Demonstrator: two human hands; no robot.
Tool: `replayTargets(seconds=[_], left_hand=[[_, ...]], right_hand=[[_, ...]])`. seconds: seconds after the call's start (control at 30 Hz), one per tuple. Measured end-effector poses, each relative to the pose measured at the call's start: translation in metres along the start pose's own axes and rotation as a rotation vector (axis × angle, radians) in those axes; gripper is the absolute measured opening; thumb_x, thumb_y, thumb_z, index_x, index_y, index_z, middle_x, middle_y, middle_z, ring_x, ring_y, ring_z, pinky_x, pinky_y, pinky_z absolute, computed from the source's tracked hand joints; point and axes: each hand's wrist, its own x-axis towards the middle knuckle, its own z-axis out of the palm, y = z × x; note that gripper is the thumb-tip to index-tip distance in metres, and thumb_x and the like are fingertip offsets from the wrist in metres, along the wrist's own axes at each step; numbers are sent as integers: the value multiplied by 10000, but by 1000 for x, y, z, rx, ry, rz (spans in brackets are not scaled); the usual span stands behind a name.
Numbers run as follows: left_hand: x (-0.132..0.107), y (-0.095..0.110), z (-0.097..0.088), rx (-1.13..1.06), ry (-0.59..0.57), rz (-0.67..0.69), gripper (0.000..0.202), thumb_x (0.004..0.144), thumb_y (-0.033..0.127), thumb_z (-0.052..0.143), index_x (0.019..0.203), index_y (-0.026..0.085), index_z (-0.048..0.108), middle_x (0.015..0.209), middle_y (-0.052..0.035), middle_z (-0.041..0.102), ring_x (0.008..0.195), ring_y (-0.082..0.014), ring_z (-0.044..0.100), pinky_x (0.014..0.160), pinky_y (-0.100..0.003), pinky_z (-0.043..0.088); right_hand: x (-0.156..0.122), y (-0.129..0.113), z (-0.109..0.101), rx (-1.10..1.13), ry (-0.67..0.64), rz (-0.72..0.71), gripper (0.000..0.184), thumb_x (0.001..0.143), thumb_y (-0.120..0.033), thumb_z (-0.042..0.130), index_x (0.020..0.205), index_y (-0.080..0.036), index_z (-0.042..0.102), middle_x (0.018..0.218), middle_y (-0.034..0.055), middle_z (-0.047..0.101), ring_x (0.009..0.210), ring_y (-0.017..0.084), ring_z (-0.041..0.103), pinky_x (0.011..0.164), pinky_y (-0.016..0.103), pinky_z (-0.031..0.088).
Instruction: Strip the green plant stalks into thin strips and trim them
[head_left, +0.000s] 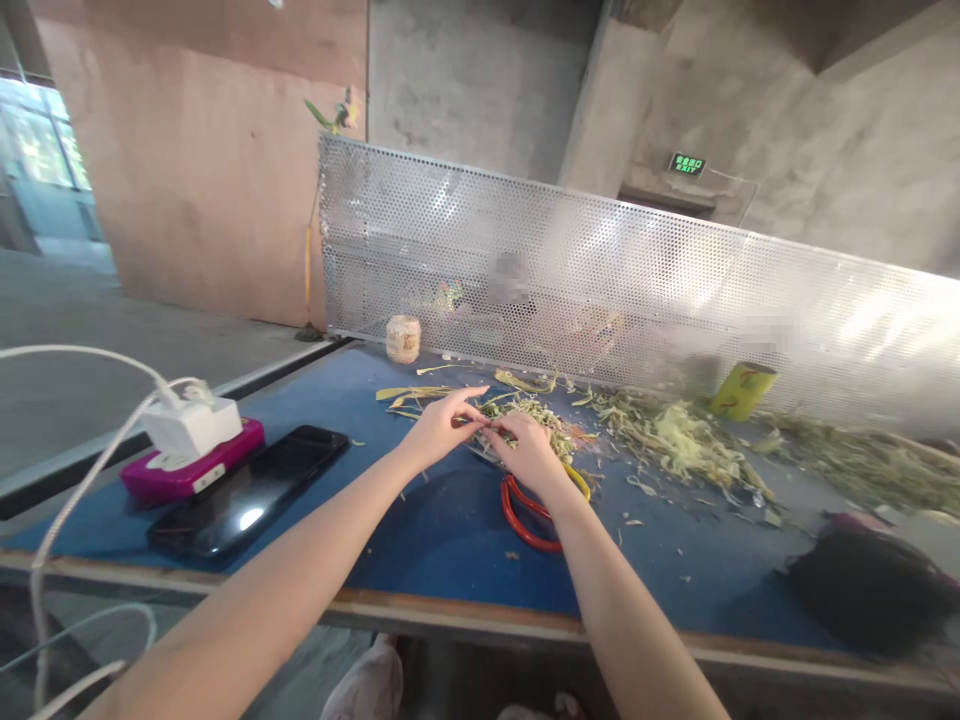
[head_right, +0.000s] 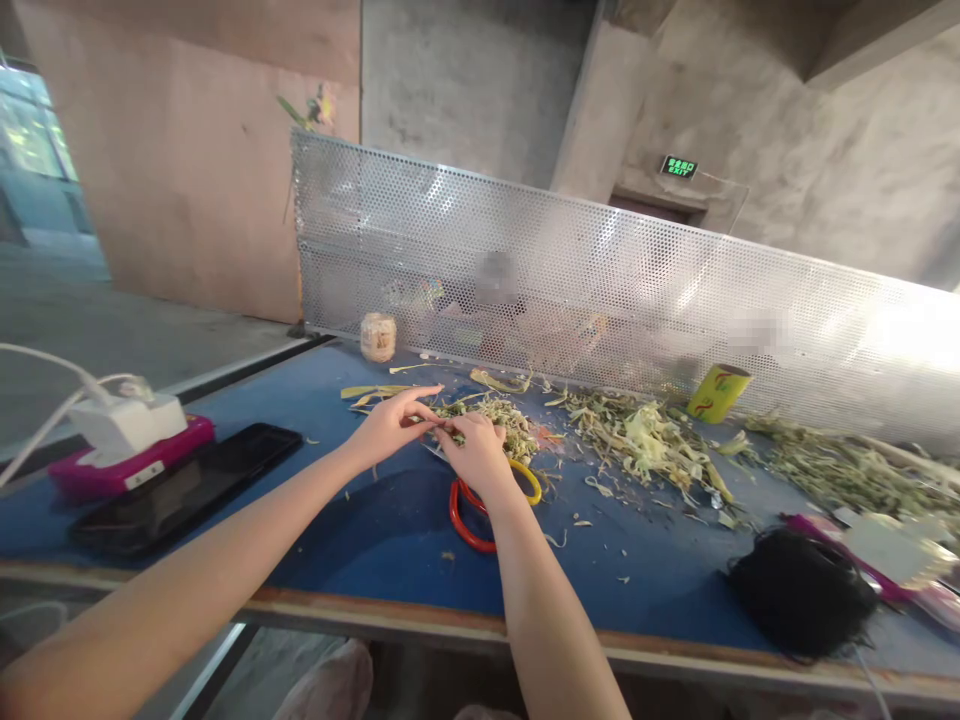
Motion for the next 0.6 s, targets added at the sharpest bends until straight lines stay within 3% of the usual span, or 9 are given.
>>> replayTargets(seconds=[0.17,0.3,0.6], left_hand=[[1,2,0,52,2,-27,425,744,260,538,1166,215,499,822,-42,689,760,-153,627,713,-271,469],[1,2,0,-8,10,-83,417,734,254,547,1144,187,512,802,-50,685,662,-143,619,608,-250,480],[4,-1,4,-25,33,-91,363,726,209,538,1088,183,538,805,-42,673,558,-102,568,509,-208,462]], right_hand=[[-2,1,-1,-143,-27,-40,238,836,-341,438,819,-262,661,845,24,612,888,176,506,767,339,272],[-1,1,-2,-203,-17,-114,223,807,-412,484,813,-270,656,874,21,600,894,188,480,769,360,244],[-3,-7,-11,-426,79,-265,231,842,-318,442,768,-231,642,915,47,574,876,185,448,751,371,218]])
